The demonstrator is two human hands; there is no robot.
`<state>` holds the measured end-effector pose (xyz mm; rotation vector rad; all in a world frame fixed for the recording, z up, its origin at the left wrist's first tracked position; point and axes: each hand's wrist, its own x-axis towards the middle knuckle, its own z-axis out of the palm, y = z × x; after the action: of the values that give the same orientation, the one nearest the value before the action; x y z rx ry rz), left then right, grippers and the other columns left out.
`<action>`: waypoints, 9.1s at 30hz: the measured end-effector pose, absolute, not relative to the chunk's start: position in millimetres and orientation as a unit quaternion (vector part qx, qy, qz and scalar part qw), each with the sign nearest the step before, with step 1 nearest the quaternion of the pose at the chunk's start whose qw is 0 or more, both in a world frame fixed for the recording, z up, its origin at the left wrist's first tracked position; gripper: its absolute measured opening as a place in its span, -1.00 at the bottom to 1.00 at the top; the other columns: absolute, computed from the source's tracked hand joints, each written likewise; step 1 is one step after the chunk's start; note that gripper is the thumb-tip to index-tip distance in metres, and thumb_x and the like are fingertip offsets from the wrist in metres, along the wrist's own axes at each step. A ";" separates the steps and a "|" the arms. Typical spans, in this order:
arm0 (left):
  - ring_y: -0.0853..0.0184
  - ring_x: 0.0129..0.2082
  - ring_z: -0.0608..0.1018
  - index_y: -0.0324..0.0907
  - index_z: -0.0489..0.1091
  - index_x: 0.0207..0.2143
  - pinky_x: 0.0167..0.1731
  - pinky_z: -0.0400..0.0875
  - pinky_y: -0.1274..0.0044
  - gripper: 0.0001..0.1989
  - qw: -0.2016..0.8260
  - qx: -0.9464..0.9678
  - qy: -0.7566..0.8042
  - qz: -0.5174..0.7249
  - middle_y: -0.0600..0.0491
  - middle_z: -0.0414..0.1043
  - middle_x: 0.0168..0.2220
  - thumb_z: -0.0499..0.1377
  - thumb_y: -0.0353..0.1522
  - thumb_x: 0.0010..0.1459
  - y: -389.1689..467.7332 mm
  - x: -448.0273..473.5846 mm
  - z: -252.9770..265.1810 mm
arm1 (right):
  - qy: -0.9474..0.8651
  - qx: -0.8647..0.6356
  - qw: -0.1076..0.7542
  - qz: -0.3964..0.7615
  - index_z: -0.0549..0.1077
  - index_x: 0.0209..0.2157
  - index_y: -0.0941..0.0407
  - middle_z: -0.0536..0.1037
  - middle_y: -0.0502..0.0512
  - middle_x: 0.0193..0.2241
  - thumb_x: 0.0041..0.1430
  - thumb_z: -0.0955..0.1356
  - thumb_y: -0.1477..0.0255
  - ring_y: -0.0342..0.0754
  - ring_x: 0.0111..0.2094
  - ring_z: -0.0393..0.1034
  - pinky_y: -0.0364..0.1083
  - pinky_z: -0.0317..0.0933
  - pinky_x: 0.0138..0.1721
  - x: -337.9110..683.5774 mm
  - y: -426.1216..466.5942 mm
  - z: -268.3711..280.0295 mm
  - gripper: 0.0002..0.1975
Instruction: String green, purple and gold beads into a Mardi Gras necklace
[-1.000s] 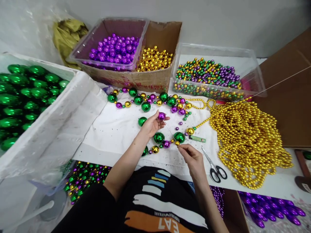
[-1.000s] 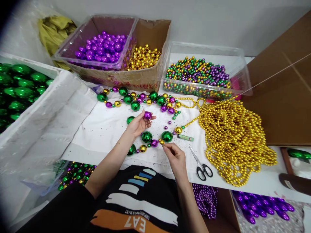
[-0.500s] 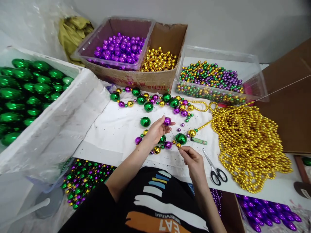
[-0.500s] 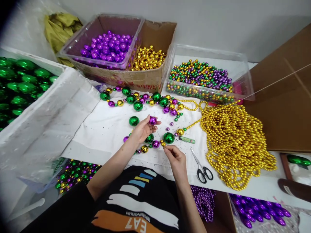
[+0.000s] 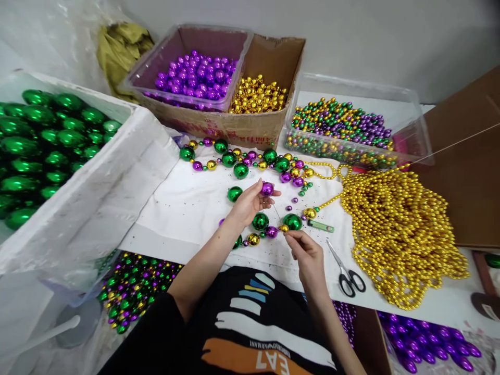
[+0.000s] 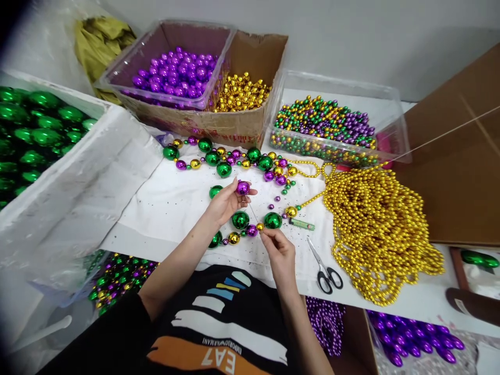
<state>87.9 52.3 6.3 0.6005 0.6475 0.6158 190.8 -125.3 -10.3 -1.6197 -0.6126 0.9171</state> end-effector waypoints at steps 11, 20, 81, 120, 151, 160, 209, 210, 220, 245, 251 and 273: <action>0.41 -0.44 0.52 -0.26 0.41 -0.18 -0.38 0.37 0.57 -0.54 0.836 0.296 0.324 0.329 -0.05 0.55 -0.33 0.12 0.00 0.25 40.9 97.8 2.3 | -0.267 -0.680 0.566 0.383 0.59 -0.34 0.08 0.55 0.02 -0.38 0.11 0.45 0.31 -0.09 -0.35 0.34 -0.11 0.19 -0.32 188.9 -125.9 -13.1 -0.86; 0.33 -0.33 0.55 -0.24 0.46 -0.19 -0.29 0.41 0.50 -0.46 0.824 0.440 0.296 0.198 -0.08 0.55 -0.27 0.12 0.07 0.18 28.9 99.7 6.3 | -0.209 -0.678 0.597 0.375 0.54 -0.37 0.11 0.37 -0.07 -0.56 0.06 0.46 0.27 -0.21 -0.58 0.07 -0.17 -0.02 -0.57 190.5 -115.2 -9.7 -0.81; 0.47 -0.53 0.50 -0.26 0.45 -0.29 -0.49 0.40 0.64 -0.90 0.873 0.211 0.373 0.232 -0.04 0.55 -0.39 0.16 -0.41 0.26 72.1 116.5 -5.1 | -0.207 -0.688 0.561 0.412 0.52 -0.44 0.11 0.37 -0.03 -0.59 0.01 0.48 0.19 -0.17 -0.57 0.09 -0.15 -0.03 -0.58 206.3 -144.8 -13.5 -0.73; 0.07 0.00 0.48 -0.21 0.42 -0.02 -0.07 0.35 0.36 -0.73 0.221 0.918 0.327 0.028 -0.17 0.38 0.02 0.09 -0.45 0.25 86.4 211.2 -15.9 | -0.068 -0.615 0.673 0.405 0.54 -0.36 0.10 0.51 0.00 -0.41 -0.04 0.51 0.25 -0.24 -0.60 0.15 -0.16 0.03 -0.56 226.1 -153.9 -39.1 -0.75; 0.28 -0.23 0.57 -0.19 0.43 -0.08 -0.25 0.45 0.48 -0.78 0.527 0.771 0.345 0.091 -0.08 0.46 -0.11 0.18 -0.36 0.22 108.6 194.7 3.7 | -0.083 -0.628 0.659 0.406 0.56 -0.38 0.11 0.46 -0.01 -0.48 -0.05 0.52 0.23 -0.24 -0.61 0.12 -0.16 -0.01 -0.59 231.0 -157.0 -34.9 -0.74; 0.36 -0.29 0.60 -0.21 0.45 -0.07 -0.33 0.44 0.58 -0.76 0.887 0.314 0.260 0.215 -0.10 0.56 -0.15 0.21 -0.39 0.20 89.9 115.6 4.8 | -0.158 -0.639 0.609 0.443 0.57 -0.37 0.10 0.39 -0.03 -0.53 -0.02 0.50 0.21 -0.21 -0.60 0.09 -0.15 -0.01 -0.57 214.1 -146.1 -22.6 -0.74; 0.50 -0.64 0.37 -0.27 0.42 -0.33 -0.66 0.18 0.65 -0.52 0.867 0.254 0.322 0.283 0.01 0.45 -0.49 0.08 0.00 0.26 70.4 87.6 7.6 | -0.240 -0.669 0.537 0.454 0.57 -0.39 0.08 0.40 -0.01 -0.51 0.05 0.47 0.23 -0.18 -0.55 0.07 -0.15 -0.06 -0.56 194.3 -144.7 -8.6 -0.80; 0.49 -0.64 0.37 -0.27 0.43 -0.32 -0.66 0.18 0.65 -0.52 0.867 0.260 0.318 0.284 0.01 0.45 -0.49 0.09 0.01 0.26 69.7 87.7 6.9 | -0.240 -0.669 0.538 0.453 0.57 -0.39 0.07 0.40 -0.01 -0.51 0.05 0.47 0.23 -0.18 -0.55 0.07 -0.15 -0.06 -0.56 194.4 -144.4 -8.9 -0.80; 0.49 -0.60 0.39 -0.27 0.47 -0.12 -0.63 0.21 0.63 -0.49 0.860 0.311 0.287 0.284 0.02 0.46 -0.44 0.10 0.01 0.25 53.7 93.0 1.0 | -0.243 -0.676 0.548 0.429 0.57 -0.38 0.07 0.46 0.01 -0.48 0.08 0.45 0.25 -0.15 -0.51 0.15 -0.14 0.01 -0.53 189.4 -134.9 -14.2 -0.82; 0.47 -0.54 0.39 -0.29 0.48 -0.10 -0.54 0.21 0.61 -0.44 0.827 0.407 0.283 0.265 -0.02 0.51 -0.40 0.16 0.04 0.18 32.0 99.9 14.4 | -0.144 -0.620 0.595 0.491 0.54 -0.40 0.12 0.40 -0.06 -0.54 -0.11 0.52 0.32 -0.24 -0.62 0.11 -0.18 0.00 -0.62 188.5 -120.1 -22.3 -0.77; 0.45 -0.52 0.40 -0.27 0.48 -0.11 -0.51 0.24 0.59 -0.44 0.834 0.425 0.272 0.225 -0.02 0.51 -0.38 0.15 0.05 0.18 30.7 101.4 14.3 | -0.128 -0.612 0.611 0.486 0.51 -0.51 0.12 0.32 -0.10 -0.62 -0.12 0.53 0.32 -0.26 -0.64 0.05 -0.18 -0.07 -0.61 191.2 -128.8 -27.0 -0.79; 0.12 -0.08 0.51 -0.17 0.48 -0.28 -0.10 0.31 0.40 -0.87 0.320 0.913 0.249 0.042 -0.09 0.52 -0.15 0.12 -0.42 0.22 76.0 235.1 -15.9 | -0.051 -0.603 0.673 0.425 0.49 -0.45 0.10 0.28 -0.12 -0.66 -0.14 0.54 0.28 -0.23 -0.64 0.07 -0.17 -0.10 -0.60 229.7 -158.2 -37.1 -0.74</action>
<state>235.1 76.0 -15.9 2.4003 0.6550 0.1115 229.7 -158.2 -37.1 -1.3580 -0.1150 0.9562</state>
